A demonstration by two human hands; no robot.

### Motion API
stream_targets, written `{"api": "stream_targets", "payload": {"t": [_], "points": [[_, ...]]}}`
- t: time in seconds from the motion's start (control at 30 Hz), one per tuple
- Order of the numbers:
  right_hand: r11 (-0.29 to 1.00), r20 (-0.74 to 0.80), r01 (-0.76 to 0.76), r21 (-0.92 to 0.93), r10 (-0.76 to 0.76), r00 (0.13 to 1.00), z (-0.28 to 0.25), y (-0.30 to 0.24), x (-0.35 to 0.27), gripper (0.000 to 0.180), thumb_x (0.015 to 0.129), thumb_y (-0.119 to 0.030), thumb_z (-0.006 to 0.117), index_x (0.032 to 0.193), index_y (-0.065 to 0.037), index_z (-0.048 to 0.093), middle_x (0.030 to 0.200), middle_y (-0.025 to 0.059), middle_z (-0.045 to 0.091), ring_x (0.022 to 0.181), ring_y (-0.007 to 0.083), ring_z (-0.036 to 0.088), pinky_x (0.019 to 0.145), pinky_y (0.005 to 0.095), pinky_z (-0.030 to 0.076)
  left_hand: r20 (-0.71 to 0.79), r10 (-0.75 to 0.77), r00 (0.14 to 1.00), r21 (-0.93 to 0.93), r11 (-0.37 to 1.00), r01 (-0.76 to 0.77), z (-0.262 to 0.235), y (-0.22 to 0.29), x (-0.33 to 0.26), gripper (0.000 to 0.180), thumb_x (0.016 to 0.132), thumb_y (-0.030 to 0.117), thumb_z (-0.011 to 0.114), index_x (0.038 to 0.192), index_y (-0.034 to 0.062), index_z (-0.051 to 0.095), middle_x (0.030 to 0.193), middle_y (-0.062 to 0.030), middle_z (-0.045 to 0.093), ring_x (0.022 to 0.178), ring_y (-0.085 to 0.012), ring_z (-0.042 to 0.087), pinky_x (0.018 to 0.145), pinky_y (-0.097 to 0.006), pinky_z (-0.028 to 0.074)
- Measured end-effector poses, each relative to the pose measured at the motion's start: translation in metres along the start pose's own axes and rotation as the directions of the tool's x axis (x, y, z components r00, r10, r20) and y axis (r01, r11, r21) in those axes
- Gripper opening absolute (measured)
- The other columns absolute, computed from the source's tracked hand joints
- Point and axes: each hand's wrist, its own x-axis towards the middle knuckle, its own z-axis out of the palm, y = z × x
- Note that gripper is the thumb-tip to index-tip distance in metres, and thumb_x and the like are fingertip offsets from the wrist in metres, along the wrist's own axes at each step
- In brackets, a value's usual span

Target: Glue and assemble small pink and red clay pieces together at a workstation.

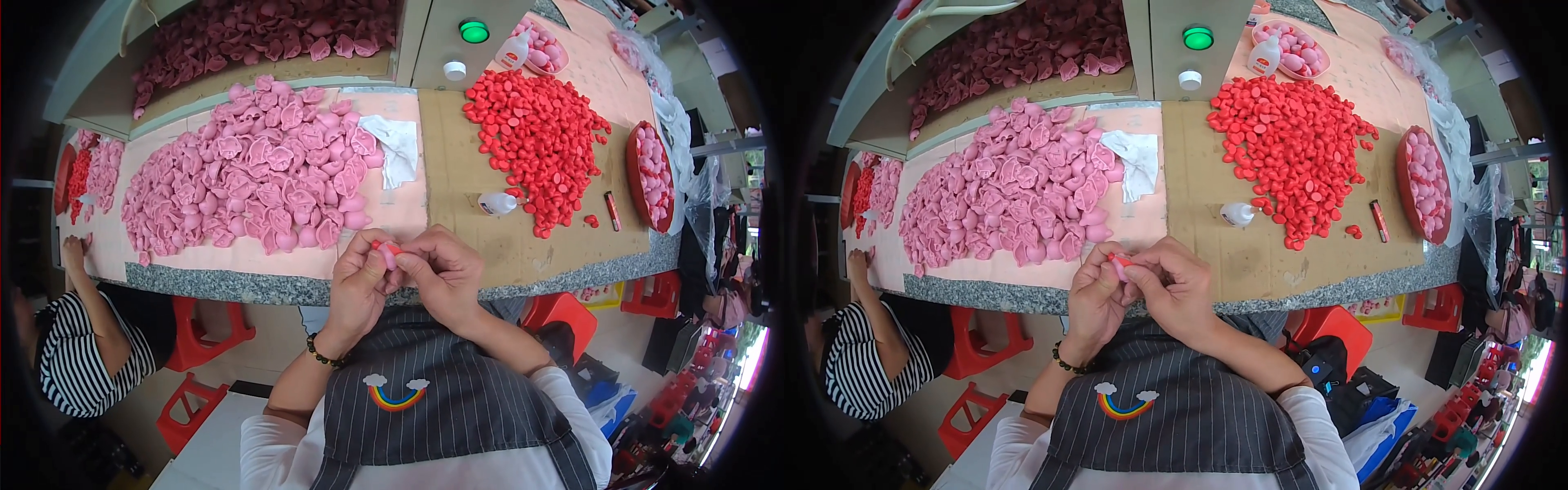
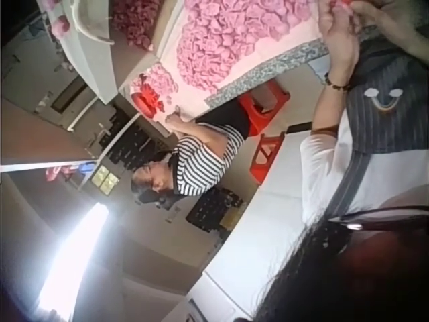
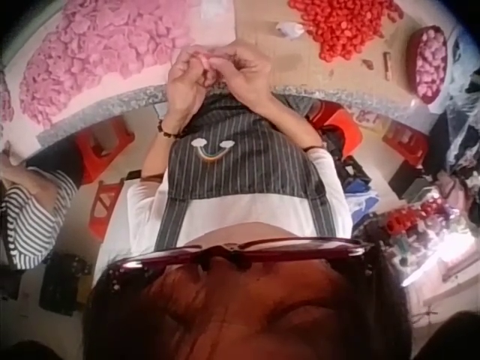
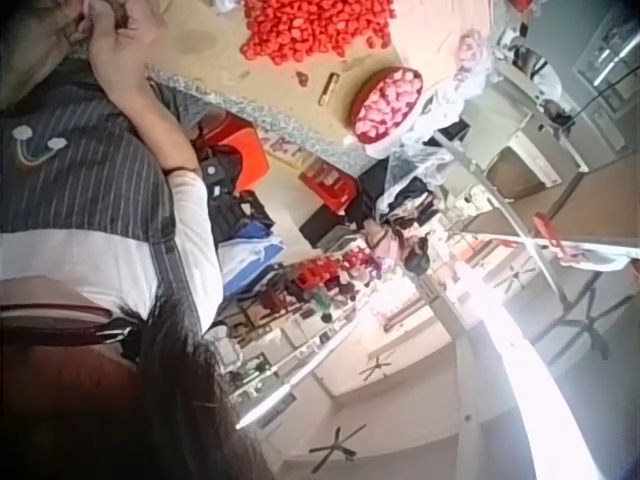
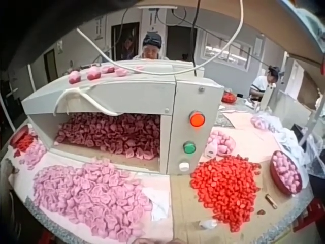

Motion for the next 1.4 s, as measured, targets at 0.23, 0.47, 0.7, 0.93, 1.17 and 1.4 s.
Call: {"api": "stream_targets", "payload": {"t": [0.23,0.47,0.7,0.93,1.17,1.4], "points": [[0.993,0.065,-0.007,-0.115,0.014,0.998,-0.004,0.002,0.001,0.005,0.088,0.007,0.055,0.088,0.007,0.06,0.083,0.0085,0.061,0.067,0.0117,0.063,0.058,0.0231,0.052,-0.081,0.056,0.995,0.04,0.998,-0.053,0.004,-0.005,-0.001,0.018,0.098,0.019,0.05,0.11,0.0061,0.05,0.084,0.0003,0.054,0.068,-0.0076,0.048,0.057,-0.021,0.035],[0.987,-0.013,-0.139,-0.084,0.139,0.99,0.003,-0.003,0.008,0.004,0.088,0.003,0.058,0.086,0.005,0.061,0.073,0.0063,0.061,0.06,0.0068,0.059,0.052,0.0209,0.047,-0.008,0.122,0.992,0.083,0.989,-0.121,0.003,-0.009,-0.002,0.018,0.097,0.019,0.053,0.109,0.0061,0.049,0.083,0.0006,0.054,0.068,-0.0072,0.048,0.058,-0.02,0.036],[0.99,0.063,-0.032,-0.139,0.041,0.997,-0.002,0.005,0.003,0.006,0.091,0.003,0.053,0.091,0.006,0.058,0.077,0.0086,0.063,0.063,0.0102,0.062,0.055,0.0222,0.051,-0.05,0.117,0.992,0.066,0.991,-0.113,0.004,-0.007,-0.002,0.02,0.097,0.021,0.052,0.11,0.0058,0.049,0.084,-0.0012,0.054,0.068,-0.0082,0.048,0.057,-0.021,0.036],[0.996,0.045,-0.055,-0.077,0.059,0.997,-0.002,0.008,0.002,0.006,0.091,0.003,0.054,0.092,0.007,0.058,0.077,0.0094,0.064,0.063,0.0101,0.062,0.055,0.0227,0.052,-0.061,0.144,0.988,0.043,0.989,-0.141,0.001,-0.011,-0.002,0.019,0.097,0.02,0.052,0.109,0.0051,0.049,0.084,-0.0019,0.054,0.067,-0.0088,0.048,0.057,-0.021,0.036],[0.977,0.028,-0.187,-0.101,0.19,0.981,-0.001,0.0,0.009,0.006,0.091,0.004,0.053,0.092,0.007,0.058,0.08,0.0102,0.064,0.065,0.0106,0.062,0.056,0.0233,0.053,-0.027,0.154,0.988,0.074,0.986,-0.152,0.001,-0.011,-0.002,0.019,0.097,0.019,0.052,0.109,0.0044,0.049,0.084,-0.0015,0.054,0.068,-0.0083,0.048,0.057,-0.021,0.036],[0.989,0.052,-0.043,-0.144,0.051,0.997,-0.003,0.004,0.007,0.007,0.091,0.003,0.053,0.091,0.007,0.058,0.077,0.0091,0.064,0.061,0.0094,0.061,0.053,0.0224,0.051,-0.038,0.149,0.988,0.076,0.986,-0.146,0.001,-0.01,-0.001,0.02,0.097,0.019,0.052,0.11,0.0039,0.049,0.084,-0.0019,0.054,0.068,-0.0086,0.049,0.058,-0.021,0.036]]}}
